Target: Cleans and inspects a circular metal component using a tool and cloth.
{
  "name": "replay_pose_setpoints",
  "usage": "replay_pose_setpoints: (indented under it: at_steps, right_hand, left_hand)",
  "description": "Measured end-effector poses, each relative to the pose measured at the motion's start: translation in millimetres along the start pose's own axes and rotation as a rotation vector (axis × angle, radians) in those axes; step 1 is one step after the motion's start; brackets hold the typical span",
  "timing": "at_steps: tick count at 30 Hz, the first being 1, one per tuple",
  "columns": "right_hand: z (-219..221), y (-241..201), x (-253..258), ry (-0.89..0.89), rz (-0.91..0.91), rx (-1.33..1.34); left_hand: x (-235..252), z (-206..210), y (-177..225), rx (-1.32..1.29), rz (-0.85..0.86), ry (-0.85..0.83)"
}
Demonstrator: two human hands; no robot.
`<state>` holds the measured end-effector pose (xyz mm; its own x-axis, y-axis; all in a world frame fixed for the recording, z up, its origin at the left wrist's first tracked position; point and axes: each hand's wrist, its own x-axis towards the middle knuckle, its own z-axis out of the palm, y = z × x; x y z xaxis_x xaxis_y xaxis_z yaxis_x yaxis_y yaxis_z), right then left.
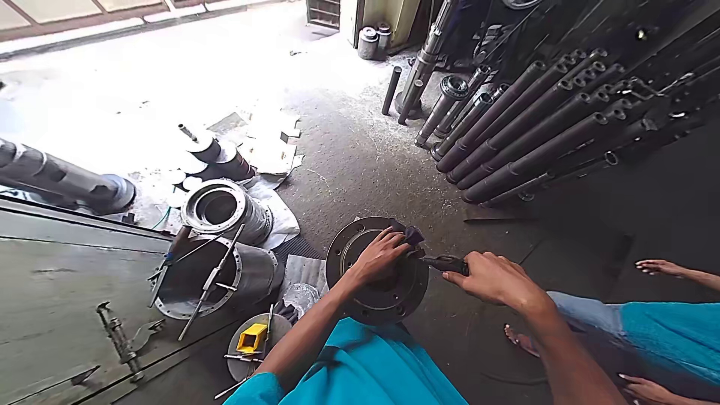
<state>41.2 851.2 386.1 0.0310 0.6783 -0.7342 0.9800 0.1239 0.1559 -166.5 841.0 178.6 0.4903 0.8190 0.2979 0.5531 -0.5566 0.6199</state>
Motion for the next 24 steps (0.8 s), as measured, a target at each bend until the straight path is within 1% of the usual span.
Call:
replay_pose_setpoints:
  at_steps: [2,5,6,7,8,9,10,11,13,15,18,19,21,24]
  right_hand:
    - [-2.4,15.1,-0.9,0.02,-0.013,0.11]
    - [1.4,28.8,9.0,0.102,-0.048,0.297]
    - [3.1,27.6,14.7,0.131,-0.059,0.353]
    - [4.0,22.9,20.6,0.153,-0.073,0.39]
    - [4.2,16.3,27.6,0.17,-0.088,0.405]
    - [3.7,9.2,34.4,0.169,-0.097,0.398]
    - [2.8,2.3,40.2,0.155,-0.099,0.373]
    - [2.4,-3.6,45.8,0.138,-0.098,0.34]
    - [1.5,-11.3,54.3,0.126,-0.094,0.284]
    - [-1.0,-13.9,57.0,0.121,-0.088,0.245]
    - [-4.3,-12.9,59.0,0.104,-0.091,0.209]
    - [-5.7,-13.1,59.1,0.1,-0.091,0.199]
    - [-8.5,-15.0,60.7,0.099,-0.098,0.175]
    - [-10.6,-16.5,62.9,0.114,-0.113,0.139]
  left_hand:
    - [-5.4,-21.3,-2.4,-0.13,-0.139,0.16]
    - [-17.3,-55.1,-8.1,-0.416,-0.443,0.558]
    - [-20.1,-61.9,-9.7,-0.546,-0.552,0.651]
    - [-20.1,-67.0,-10.8,-0.673,-0.6,0.723]
    - [-18.1,-70.8,-10.8,-0.77,-0.602,0.764]
    - [-15.4,-72.3,-8.5,-0.827,-0.58,0.763]
    - [-12.4,-71.7,-4.5,-0.853,-0.541,0.719]
    - [-7.6,-71.4,1.4,-0.853,-0.5,0.638]
    - [9.2,-69.2,8.8,-0.75,-0.372,0.431]
    - [24.5,-60.4,3.7,-0.45,-0.27,0.154]
    - [35.4,-35.0,-5.7,0.012,-0.335,-0.225]
    - [37.0,-30.6,-7.3,0.109,-0.349,-0.275]
    - [38.1,-27.6,-13.3,0.25,-0.334,-0.27]
    - [38.0,-24.1,-21.5,0.318,-0.299,-0.245]
